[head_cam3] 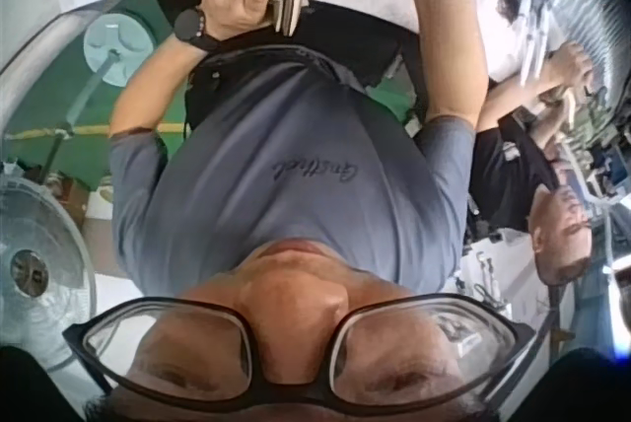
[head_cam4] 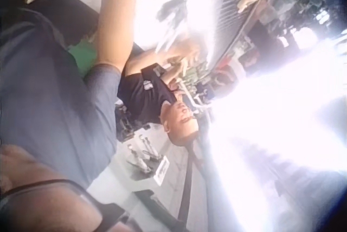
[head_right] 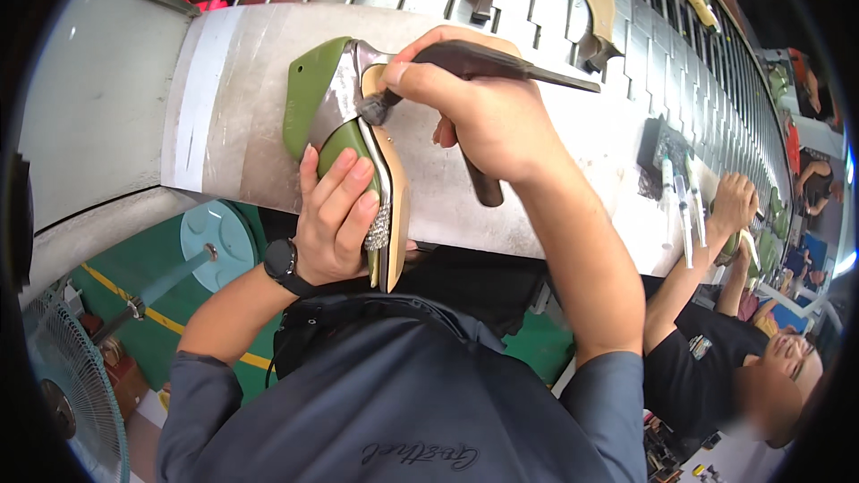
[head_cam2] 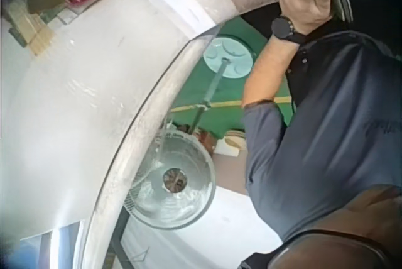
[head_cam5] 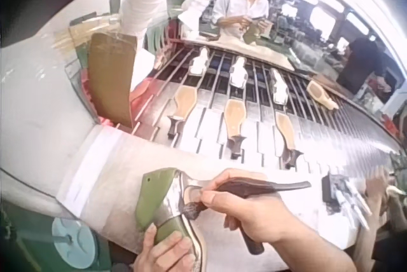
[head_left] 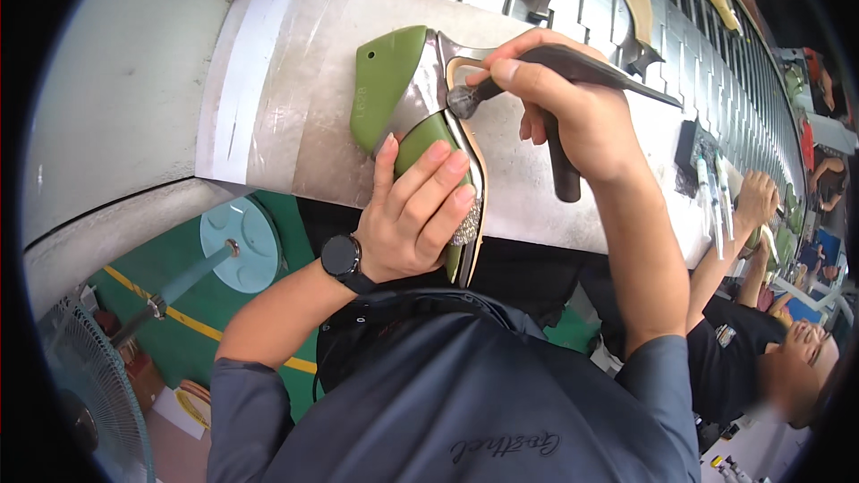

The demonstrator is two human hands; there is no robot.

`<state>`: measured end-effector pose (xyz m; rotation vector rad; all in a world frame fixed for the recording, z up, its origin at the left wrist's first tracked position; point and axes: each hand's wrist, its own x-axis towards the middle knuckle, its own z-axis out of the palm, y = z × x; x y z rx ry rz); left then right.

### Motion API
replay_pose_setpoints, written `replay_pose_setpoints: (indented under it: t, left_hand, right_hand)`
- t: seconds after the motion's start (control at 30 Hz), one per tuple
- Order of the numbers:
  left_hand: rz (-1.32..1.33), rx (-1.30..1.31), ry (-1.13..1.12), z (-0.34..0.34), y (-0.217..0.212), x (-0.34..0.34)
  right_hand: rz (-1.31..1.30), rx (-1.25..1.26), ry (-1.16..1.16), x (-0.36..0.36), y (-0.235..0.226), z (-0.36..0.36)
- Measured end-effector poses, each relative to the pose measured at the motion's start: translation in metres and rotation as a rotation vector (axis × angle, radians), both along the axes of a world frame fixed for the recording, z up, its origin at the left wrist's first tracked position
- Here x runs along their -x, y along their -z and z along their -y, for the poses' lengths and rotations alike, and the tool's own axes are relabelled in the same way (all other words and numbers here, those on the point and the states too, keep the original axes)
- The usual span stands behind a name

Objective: The person attaches and presses a sole onto a lasted shoe upper by hand, then taps along the edges of the sole with a hammer.

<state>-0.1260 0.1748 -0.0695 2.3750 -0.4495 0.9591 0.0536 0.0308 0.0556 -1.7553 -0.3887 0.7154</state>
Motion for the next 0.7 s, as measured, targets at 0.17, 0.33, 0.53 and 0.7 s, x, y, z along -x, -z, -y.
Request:
replay_pose_setpoints:
  t: [0.17, 0.33, 0.53, 0.7]
  left_hand:
    - [0.033, 0.201, -0.033, -0.016, -0.022, 0.008]
    - [0.020, 1.424, 0.151, -0.044, -0.071, -0.007]
    - [-0.304, 1.767, 0.698, -0.067, -0.088, -0.009]
    - [-0.642, 1.707, 0.793, -0.027, -0.104, -0.014]
  right_hand:
    - [0.971, 0.534, -0.173, 0.000, 0.006, 0.059]
    - [0.792, 0.334, -0.044, 0.058, 0.006, 0.087]
    - [-0.592, -0.707, 0.172, 0.097, 0.048, 0.077]
    - [-0.542, -0.931, 0.418, 0.114, 0.021, 0.089]
